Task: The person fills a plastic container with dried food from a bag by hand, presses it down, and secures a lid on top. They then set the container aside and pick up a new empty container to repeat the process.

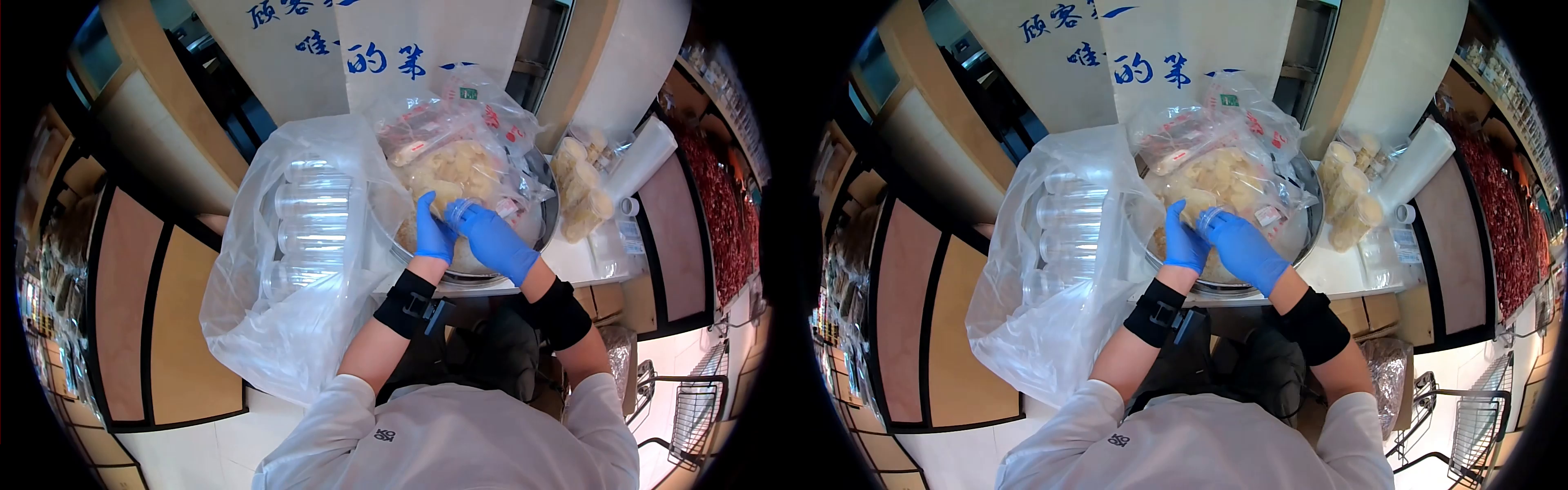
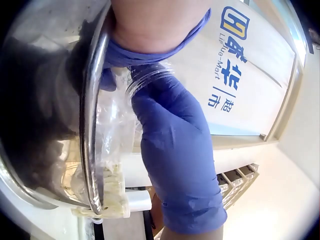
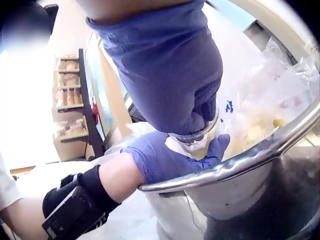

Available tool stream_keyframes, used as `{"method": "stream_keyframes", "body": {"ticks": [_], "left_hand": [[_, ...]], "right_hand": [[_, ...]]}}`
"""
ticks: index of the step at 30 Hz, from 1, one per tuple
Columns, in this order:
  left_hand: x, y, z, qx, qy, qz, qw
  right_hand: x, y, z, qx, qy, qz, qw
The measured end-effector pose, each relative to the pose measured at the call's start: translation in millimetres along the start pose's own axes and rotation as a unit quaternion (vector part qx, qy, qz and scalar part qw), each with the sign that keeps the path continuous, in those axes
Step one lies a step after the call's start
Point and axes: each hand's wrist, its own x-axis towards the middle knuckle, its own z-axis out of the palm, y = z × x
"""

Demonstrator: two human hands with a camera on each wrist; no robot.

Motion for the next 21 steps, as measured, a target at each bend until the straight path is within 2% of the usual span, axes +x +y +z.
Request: {"method": "stream_keyframes", "body": {"ticks": [2, 6, 8, 9, 11, 14, 17, 18, 20, 21], "left_hand": [[-5, -1, 5, 0.025, 0.006, 0.01, 1.0], [-1, -1, 2, 0.035, -0.008, 0.011, 0.999], [-1, -1, 1, 0.031, -0.026, 0.03, 0.999], [-2, -2, 1, 0.03, -0.024, 0.03, 0.999], [-1, -3, 3, 0.047, -0.014, 0.034, 0.998], [2, -4, -1, 0.072, -0.019, 0.03, 0.997], [-2, -4, 4, 0.081, -0.021, 0.031, 0.996], [-2, -4, 4, 0.082, -0.021, 0.031, 0.996], [-4, -3, 4, 0.094, -0.002, 0.019, 0.995], [-4, -3, 5, 0.095, -0.003, 0.018, 0.995]], "right_hand": [[1, -12, -16, -0.153, -0.082, -0.062, 0.983], [7, -25, -29, -0.198, -0.098, -0.055, 0.974], [15, -44, -47, -0.202, -0.169, 0.022, 0.964], [11, -38, -43, -0.201, -0.171, 0.022, 0.964], [0, -20, -31, -0.24, -0.079, -0.072, 0.965], [0, -24, -27, -0.27, -0.105, -0.041, 0.956], [1, -10, -18, -0.21, -0.151, 0.009, 0.966], [2, -10, -18, -0.21, -0.151, 0.008, 0.966], [4, -11, -20, -0.101, -0.146, 0.008, 0.984], [5, -13, -21, -0.101, -0.145, 0.009, 0.984]]}}
